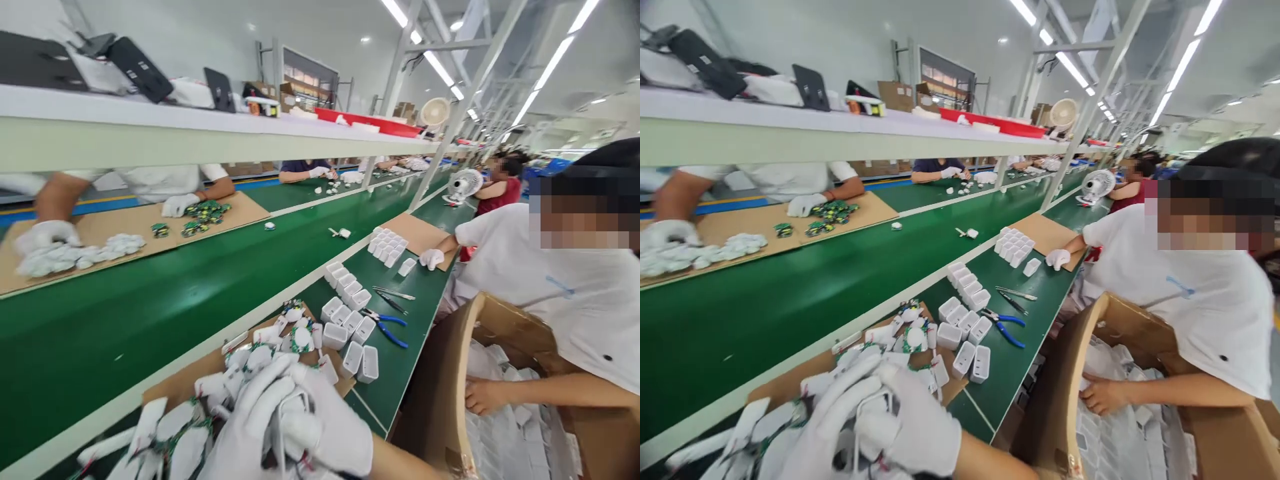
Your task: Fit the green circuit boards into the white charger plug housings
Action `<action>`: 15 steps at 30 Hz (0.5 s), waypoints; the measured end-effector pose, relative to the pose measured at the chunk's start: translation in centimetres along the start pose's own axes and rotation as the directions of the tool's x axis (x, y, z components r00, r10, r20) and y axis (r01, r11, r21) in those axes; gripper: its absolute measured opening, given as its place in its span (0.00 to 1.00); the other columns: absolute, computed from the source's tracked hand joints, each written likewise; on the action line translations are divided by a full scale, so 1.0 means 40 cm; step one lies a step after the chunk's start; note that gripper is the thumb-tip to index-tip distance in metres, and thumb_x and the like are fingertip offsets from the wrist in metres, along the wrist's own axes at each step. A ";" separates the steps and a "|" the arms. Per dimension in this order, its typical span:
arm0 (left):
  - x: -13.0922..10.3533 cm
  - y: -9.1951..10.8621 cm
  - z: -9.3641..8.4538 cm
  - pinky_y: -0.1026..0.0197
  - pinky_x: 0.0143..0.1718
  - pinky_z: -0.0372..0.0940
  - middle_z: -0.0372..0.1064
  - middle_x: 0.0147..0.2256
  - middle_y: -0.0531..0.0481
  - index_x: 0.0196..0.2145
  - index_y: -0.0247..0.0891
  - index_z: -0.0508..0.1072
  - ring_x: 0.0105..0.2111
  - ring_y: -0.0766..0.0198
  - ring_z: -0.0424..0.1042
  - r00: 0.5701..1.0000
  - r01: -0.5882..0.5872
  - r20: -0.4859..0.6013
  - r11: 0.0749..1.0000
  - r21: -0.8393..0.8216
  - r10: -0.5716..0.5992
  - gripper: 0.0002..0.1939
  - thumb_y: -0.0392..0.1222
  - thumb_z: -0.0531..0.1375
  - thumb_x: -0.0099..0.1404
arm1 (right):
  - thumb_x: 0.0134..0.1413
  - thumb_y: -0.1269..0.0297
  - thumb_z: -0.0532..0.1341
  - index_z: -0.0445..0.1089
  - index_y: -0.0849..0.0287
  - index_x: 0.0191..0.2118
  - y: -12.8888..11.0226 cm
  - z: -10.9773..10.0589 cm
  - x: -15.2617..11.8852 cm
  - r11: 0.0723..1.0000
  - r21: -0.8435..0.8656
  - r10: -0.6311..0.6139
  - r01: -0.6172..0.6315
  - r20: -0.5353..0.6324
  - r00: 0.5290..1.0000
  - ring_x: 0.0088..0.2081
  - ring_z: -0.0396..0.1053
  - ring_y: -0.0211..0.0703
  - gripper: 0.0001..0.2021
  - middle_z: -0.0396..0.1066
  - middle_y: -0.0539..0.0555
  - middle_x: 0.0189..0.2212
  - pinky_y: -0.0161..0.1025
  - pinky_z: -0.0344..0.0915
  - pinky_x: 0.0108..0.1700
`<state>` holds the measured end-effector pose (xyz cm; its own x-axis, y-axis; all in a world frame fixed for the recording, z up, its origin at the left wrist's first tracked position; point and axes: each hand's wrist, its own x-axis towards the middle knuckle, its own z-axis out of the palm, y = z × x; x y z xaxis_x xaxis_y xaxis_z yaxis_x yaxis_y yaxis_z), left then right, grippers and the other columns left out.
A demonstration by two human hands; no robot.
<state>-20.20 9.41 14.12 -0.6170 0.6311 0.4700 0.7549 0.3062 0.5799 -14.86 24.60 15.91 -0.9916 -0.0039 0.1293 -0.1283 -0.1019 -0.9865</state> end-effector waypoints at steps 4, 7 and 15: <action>0.000 0.021 -0.001 0.46 0.57 0.70 0.58 0.62 0.39 0.57 0.43 0.61 0.61 0.46 0.63 0.999 0.041 0.029 0.999 0.034 -0.042 0.34 0.26 0.58 0.53 | 0.54 0.28 0.47 0.62 0.49 0.62 0.036 -0.011 0.001 0.975 0.223 -0.001 0.002 -0.005 1.000 0.62 0.61 0.53 0.39 0.64 0.57 0.60 0.51 0.51 0.67; 0.008 0.041 -0.017 0.44 0.59 0.67 0.56 0.63 0.39 0.56 0.44 0.61 0.62 0.46 0.61 0.996 0.082 0.039 0.996 0.017 -0.083 0.33 0.26 0.59 0.53 | 0.55 0.28 0.46 0.64 0.48 0.60 0.063 -0.016 0.013 0.939 0.342 0.059 -0.044 -0.033 0.998 0.63 0.60 0.51 0.37 0.64 0.57 0.62 0.53 0.50 0.67; 0.007 0.039 -0.022 0.43 0.61 0.64 0.55 0.63 0.40 0.58 0.44 0.59 0.63 0.46 0.59 0.997 0.082 0.009 0.997 -0.004 -0.082 0.32 0.33 0.62 0.58 | 0.61 0.48 0.60 0.68 0.52 0.58 0.006 -0.013 -0.003 0.940 0.312 0.134 -0.139 0.036 0.990 0.61 0.64 0.54 0.23 0.66 0.57 0.61 0.52 0.58 0.64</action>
<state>-19.41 9.46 15.74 -0.6750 0.6100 0.4151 0.7009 0.3543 0.6191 -14.80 25.08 15.60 -0.9986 -0.0535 -0.0005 0.0222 -0.4058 -0.9137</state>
